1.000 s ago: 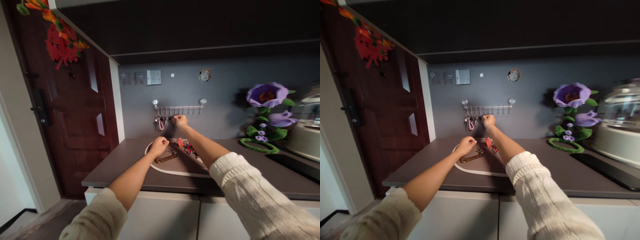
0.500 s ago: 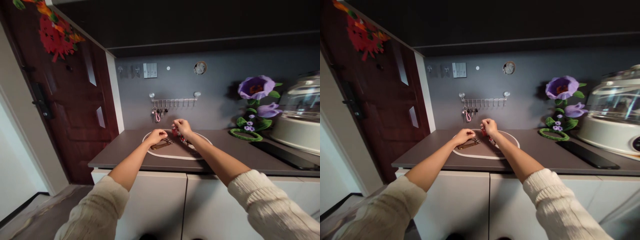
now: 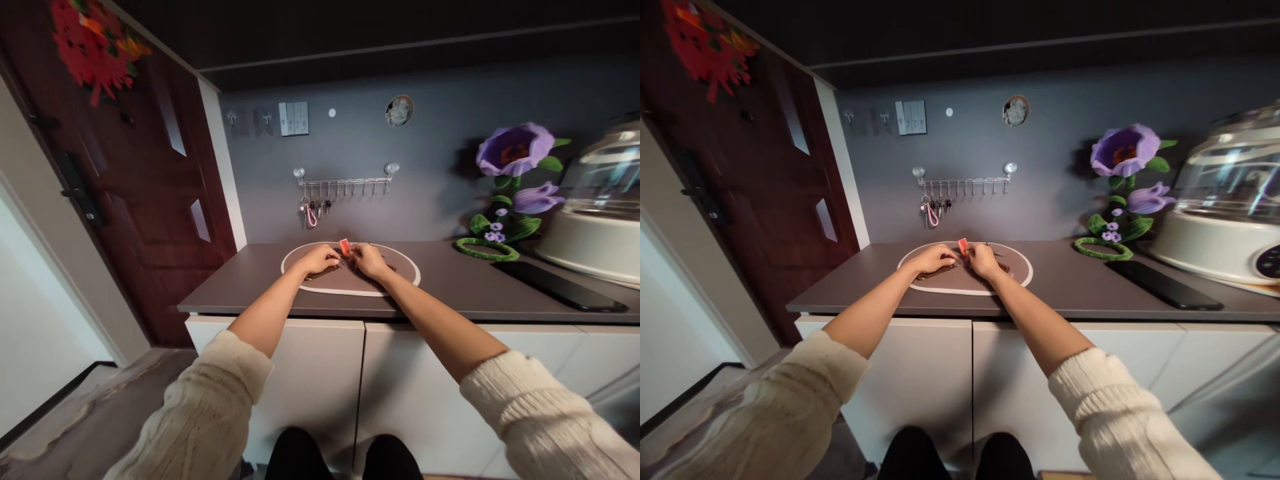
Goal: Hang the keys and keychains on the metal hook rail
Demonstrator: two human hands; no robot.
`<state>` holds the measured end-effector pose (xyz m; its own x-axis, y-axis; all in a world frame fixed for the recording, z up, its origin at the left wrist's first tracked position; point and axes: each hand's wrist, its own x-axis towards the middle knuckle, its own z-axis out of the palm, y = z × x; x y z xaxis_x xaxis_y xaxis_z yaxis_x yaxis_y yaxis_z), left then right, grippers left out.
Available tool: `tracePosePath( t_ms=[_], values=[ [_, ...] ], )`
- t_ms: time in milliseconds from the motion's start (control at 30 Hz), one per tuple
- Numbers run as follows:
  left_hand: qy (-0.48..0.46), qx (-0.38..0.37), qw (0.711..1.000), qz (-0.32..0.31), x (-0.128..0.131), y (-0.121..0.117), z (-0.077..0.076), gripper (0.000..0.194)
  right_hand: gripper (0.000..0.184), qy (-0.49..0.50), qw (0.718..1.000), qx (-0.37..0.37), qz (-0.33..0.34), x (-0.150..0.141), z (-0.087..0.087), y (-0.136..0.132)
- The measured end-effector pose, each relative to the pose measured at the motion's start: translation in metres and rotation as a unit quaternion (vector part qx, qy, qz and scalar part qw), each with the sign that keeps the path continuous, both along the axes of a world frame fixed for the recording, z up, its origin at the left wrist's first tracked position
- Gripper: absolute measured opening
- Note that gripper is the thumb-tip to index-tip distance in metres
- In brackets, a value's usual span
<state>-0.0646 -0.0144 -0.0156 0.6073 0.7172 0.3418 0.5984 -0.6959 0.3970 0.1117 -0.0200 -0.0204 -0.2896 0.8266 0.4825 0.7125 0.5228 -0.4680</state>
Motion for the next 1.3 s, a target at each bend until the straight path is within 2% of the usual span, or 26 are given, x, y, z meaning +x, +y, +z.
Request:
tracePosePath(
  t_ms=[167, 300, 433, 700, 833, 967, 1167, 1300],
  values=[
    [-0.016, 0.0, 1.0, 0.008, 0.002, 0.003, -0.002, 0.019, 0.023, -0.044, 0.999, 0.009, -0.017, -0.003, 0.001, 0.003],
    [-0.048, -0.041, 0.997, 0.049, 0.001, 0.004, -0.004, 0.017, 0.022, -0.081, 0.996, 0.033, -0.033, -0.006, 0.002, 0.004],
    [-0.09, -0.026, 0.992, 0.087, 0.0, 0.001, -0.003, 0.017, 0.023, -0.096, 0.994, 0.033, -0.04, -0.009, 0.004, 0.004],
    [-0.242, -0.061, 0.964, 0.096, -0.002, 0.001, 0.001, 0.017, 0.023, -0.079, 0.995, 0.038, -0.04, -0.009, 0.003, 0.006],
    [-0.301, -0.084, 0.943, 0.114, -0.003, -0.001, 0.005, 0.02, 0.02, -0.01, 0.999, 0.028, -0.025, -0.01, 0.004, 0.005],
    [-0.371, -0.088, 0.918, 0.111, -0.003, -0.001, 0.008, 0.022, 0.02, 0.098, 0.995, -0.021, 0.026, -0.012, 0.005, 0.004],
    [-0.438, -0.141, 0.884, 0.089, -0.004, 0.007, 0.006, 0.031, 0.023, 0.246, 0.956, -0.111, 0.116, -0.015, 0.008, 0.004],
    [-0.454, -0.169, 0.872, 0.075, -0.002, 0.008, 0.005, 0.032, 0.025, 0.301, 0.933, -0.136, 0.142, -0.016, 0.01, 0.002]
  ],
)
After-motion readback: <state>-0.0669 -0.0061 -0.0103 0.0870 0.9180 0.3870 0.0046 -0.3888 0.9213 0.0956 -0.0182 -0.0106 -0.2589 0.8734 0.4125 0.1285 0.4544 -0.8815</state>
